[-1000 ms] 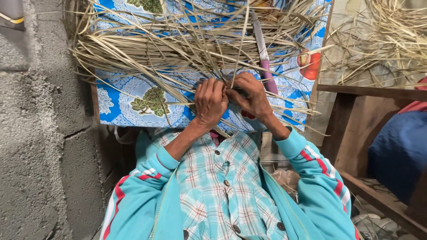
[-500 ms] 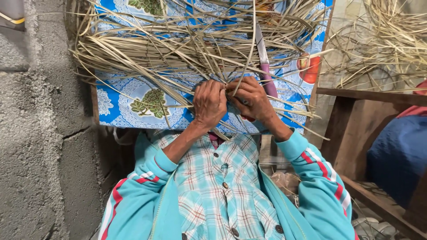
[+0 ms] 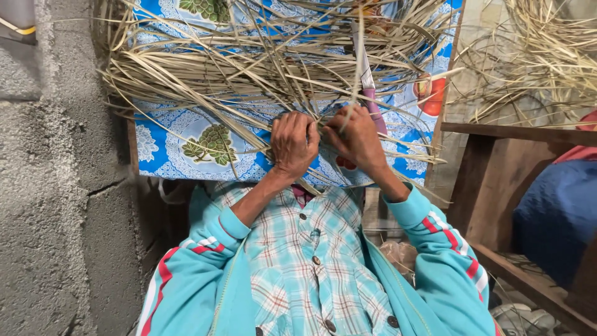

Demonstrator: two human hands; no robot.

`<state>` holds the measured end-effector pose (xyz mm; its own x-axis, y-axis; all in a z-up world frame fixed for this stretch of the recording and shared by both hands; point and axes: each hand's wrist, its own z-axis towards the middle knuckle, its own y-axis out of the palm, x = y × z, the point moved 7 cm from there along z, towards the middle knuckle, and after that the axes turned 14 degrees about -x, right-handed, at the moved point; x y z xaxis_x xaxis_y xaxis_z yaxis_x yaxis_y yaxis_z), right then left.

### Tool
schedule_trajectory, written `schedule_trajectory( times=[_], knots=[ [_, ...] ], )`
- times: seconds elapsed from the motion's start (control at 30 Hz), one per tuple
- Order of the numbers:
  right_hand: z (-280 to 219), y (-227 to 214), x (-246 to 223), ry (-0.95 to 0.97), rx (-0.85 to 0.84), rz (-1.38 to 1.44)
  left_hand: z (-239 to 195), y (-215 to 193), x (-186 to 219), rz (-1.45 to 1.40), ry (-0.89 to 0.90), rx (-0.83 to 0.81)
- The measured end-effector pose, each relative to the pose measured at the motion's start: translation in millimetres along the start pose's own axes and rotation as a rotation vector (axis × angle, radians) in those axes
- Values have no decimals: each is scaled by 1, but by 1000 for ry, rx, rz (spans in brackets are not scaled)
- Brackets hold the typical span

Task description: The person sits at a table and weaves dried straw strands by hand, repeatedly picking up strands, interlacing them, and adjusting the bundle. A knife rests on the table but is not used. The person continues the weaving process throughout the clip.

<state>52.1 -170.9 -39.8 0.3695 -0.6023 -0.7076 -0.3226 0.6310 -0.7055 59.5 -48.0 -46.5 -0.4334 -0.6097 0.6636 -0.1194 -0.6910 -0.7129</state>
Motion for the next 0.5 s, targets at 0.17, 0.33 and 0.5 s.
schedule_trajectory(
  times=[0.17, 0.33, 0.5],
  knots=[
    [9, -2, -27, 37, -22, -229, -1, -3, 2, -21, -11, -19],
    [4, 10, 0, 86, -65, 8, -2, -2, 2, -13, 0, -3],
    [14, -2, -16, 197, -119, 280, -3, -3, 2, 10, 1, 13]
  ],
)
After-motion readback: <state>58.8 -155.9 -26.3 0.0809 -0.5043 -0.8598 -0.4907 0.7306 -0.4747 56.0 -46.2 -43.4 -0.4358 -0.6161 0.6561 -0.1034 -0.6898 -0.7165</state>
